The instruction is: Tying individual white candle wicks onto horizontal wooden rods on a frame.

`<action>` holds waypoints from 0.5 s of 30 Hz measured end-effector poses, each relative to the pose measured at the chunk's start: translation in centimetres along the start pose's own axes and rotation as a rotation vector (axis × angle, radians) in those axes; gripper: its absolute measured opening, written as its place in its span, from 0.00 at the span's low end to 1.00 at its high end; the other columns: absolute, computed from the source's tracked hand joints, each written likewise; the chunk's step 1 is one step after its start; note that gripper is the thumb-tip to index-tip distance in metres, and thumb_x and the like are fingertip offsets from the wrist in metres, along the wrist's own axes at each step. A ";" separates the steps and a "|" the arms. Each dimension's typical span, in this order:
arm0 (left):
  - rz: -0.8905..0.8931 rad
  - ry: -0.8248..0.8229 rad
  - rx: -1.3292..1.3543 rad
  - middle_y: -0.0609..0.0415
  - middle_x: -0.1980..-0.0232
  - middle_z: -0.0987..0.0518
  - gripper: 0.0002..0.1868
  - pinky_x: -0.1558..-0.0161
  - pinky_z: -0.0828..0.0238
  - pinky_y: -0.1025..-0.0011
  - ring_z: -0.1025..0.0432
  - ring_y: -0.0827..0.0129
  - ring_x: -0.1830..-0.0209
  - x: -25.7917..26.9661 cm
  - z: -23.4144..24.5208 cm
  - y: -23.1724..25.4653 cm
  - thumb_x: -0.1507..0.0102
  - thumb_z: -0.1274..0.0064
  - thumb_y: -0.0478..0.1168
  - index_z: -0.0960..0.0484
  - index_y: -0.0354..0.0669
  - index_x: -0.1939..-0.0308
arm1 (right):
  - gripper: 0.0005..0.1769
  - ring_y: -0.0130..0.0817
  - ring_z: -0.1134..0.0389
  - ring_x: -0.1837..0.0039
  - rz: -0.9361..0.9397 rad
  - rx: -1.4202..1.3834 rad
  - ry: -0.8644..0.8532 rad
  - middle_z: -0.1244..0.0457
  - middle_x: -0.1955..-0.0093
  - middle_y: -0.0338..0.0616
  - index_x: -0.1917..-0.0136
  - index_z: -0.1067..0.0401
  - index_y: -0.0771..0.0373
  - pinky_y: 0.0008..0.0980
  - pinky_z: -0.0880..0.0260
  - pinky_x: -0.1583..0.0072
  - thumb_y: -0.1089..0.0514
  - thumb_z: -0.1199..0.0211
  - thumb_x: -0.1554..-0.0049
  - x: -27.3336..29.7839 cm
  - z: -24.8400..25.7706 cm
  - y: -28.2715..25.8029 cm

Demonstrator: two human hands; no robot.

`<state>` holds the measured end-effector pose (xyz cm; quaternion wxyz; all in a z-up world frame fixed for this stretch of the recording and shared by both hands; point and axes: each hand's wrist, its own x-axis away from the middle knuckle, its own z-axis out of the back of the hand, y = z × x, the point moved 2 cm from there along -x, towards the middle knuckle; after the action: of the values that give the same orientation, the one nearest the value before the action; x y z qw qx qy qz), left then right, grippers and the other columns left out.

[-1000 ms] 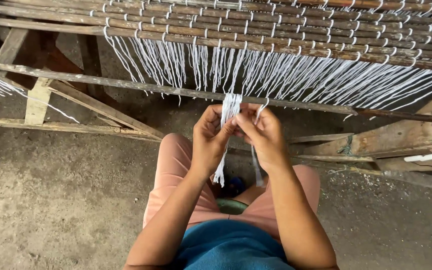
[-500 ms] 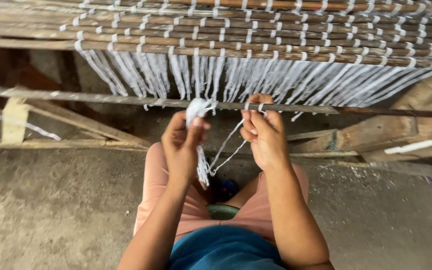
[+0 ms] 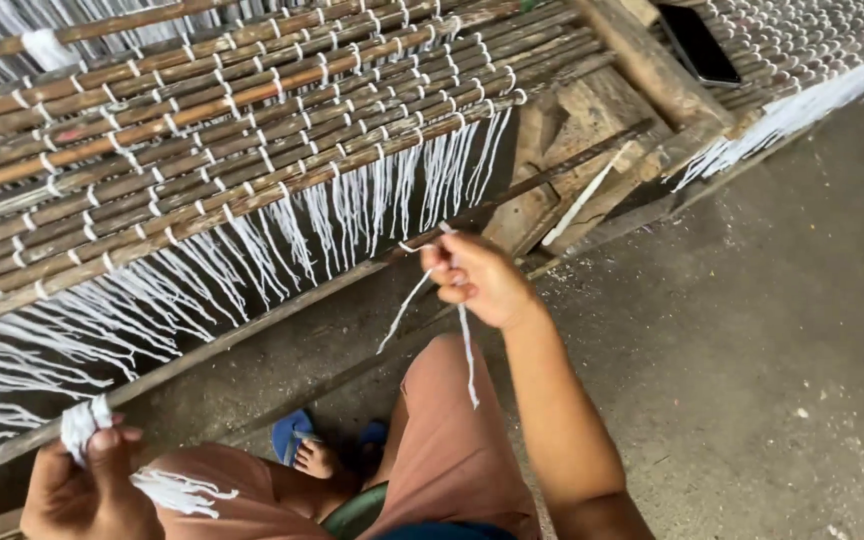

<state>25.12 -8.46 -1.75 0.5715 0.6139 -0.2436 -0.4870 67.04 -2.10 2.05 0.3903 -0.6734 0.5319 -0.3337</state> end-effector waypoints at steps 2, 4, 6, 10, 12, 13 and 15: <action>0.022 -0.013 0.030 0.46 0.53 0.22 0.16 0.53 0.22 0.71 0.26 0.66 0.58 0.3 -0.5 1.2 0.16 0.49 0.44 0.23 0.30 0.40 | 0.17 0.16 0.50 0.67 0.023 0.002 -0.006 0.41 0.61 0.33 0.56 0.30 0.60 0.13 0.52 0.68 0.53 0.54 0.30 0.5 1.8 -1.8; 0.048 -0.021 0.059 0.44 0.54 0.23 0.18 0.57 0.19 0.68 0.26 0.64 0.61 0.4 -0.6 0.8 0.16 0.49 0.45 0.25 0.28 0.40 | 0.19 0.16 0.52 0.67 0.042 0.006 -0.016 0.42 0.63 0.31 0.58 0.30 0.58 0.14 0.53 0.68 0.51 0.55 0.30 1.0 3.6 -3.3; 0.013 0.003 0.070 0.44 0.51 0.21 0.13 0.53 0.21 0.71 0.25 0.66 0.57 0.3 -0.3 -1.1 0.15 0.48 0.41 0.24 0.31 0.38 | 0.19 0.18 0.49 0.67 0.101 0.001 0.088 0.42 0.64 0.32 0.60 0.30 0.59 0.15 0.53 0.69 0.52 0.52 0.31 1.5 5.4 -4.8; 0.024 0.006 0.063 0.47 0.48 0.20 0.10 0.52 0.24 0.75 0.25 0.69 0.56 0.3 -0.2 -1.5 0.15 0.47 0.40 0.24 0.35 0.38 | 0.16 0.17 0.50 0.68 0.104 -0.009 0.183 0.42 0.63 0.32 0.59 0.32 0.58 0.15 0.53 0.69 0.50 0.50 0.32 2.1 7.2 -6.4; 0.022 0.015 0.086 0.46 0.48 0.20 0.12 0.49 0.22 0.74 0.25 0.68 0.56 0.3 -0.3 -1.2 0.16 0.46 0.42 0.24 0.34 0.39 | 0.12 0.18 0.51 0.68 0.094 -0.050 0.391 0.42 0.63 0.34 0.61 0.36 0.57 0.16 0.55 0.69 0.57 0.52 0.35 2.3 8.0 -7.0; 0.022 0.013 0.085 0.46 0.48 0.20 0.12 0.49 0.22 0.74 0.25 0.68 0.56 0.3 -0.3 -1.2 0.16 0.46 0.42 0.24 0.34 0.39 | 0.12 0.18 0.51 0.68 0.094 -0.051 0.392 0.42 0.63 0.34 0.61 0.36 0.57 0.16 0.55 0.69 0.57 0.52 0.35 2.0 8.5 -6.9; 0.040 0.015 0.034 0.48 0.51 0.20 0.12 0.54 0.29 0.80 0.26 0.71 0.59 0.3 -0.3 -1.1 0.15 0.47 0.43 0.22 0.37 0.39 | 0.09 0.22 0.50 0.66 0.146 -0.191 0.411 0.42 0.62 0.36 0.60 0.40 0.54 0.18 0.60 0.70 0.56 0.48 0.38 1.7 9.6 -6.8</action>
<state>25.18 -8.32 -2.94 0.5724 0.6223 -0.2599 -0.4663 78.82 -1.25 3.52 0.2313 -0.5848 0.6768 -0.3826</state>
